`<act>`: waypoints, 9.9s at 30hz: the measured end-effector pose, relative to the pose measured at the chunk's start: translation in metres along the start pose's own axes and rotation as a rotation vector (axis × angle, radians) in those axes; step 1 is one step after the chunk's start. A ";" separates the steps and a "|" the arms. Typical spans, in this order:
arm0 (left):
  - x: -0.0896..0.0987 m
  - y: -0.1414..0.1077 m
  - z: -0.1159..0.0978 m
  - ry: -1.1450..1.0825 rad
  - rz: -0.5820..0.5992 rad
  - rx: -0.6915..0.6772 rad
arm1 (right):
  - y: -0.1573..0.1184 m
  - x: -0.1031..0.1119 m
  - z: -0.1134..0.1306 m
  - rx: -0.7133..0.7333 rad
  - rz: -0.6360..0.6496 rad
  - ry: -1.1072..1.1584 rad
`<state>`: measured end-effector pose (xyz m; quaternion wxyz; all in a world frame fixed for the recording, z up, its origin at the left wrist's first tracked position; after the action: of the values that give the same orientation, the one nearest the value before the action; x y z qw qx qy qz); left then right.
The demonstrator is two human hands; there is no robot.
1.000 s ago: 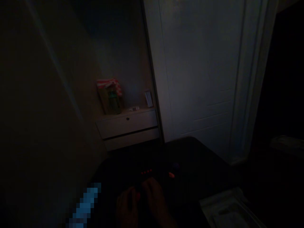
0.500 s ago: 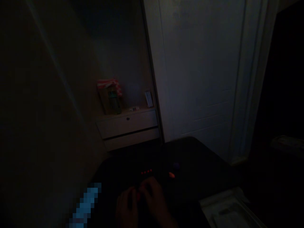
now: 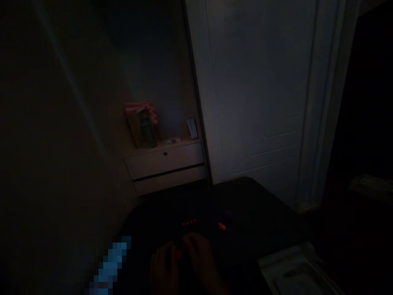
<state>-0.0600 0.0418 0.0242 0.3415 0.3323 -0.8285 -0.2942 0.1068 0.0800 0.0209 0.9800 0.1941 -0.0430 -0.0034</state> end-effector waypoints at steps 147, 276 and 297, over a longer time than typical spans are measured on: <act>0.000 0.000 -0.004 -0.012 0.010 -0.020 | -0.001 -0.004 -0.003 0.031 0.021 -0.001; 0.001 0.002 -0.004 -0.010 0.065 -0.044 | 0.001 -0.002 -0.001 -0.040 0.018 -0.003; -0.005 0.000 0.014 -0.090 0.076 0.136 | 0.001 0.000 -0.007 -0.018 -0.015 0.021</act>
<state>-0.0678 0.0495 0.0141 0.2915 0.3097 -0.8730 -0.2388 0.1079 0.0834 0.0146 0.9821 0.1855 -0.0311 -0.0091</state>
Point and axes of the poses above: each hand's wrist, its own y-axis towards the middle knuckle, its own x-axis out of the back of the hand, z = x × y, the point moved 10 cm from there along y, towards the middle knuckle, and after that the axes turned 4 degrees about x, right-handed, at the moved point
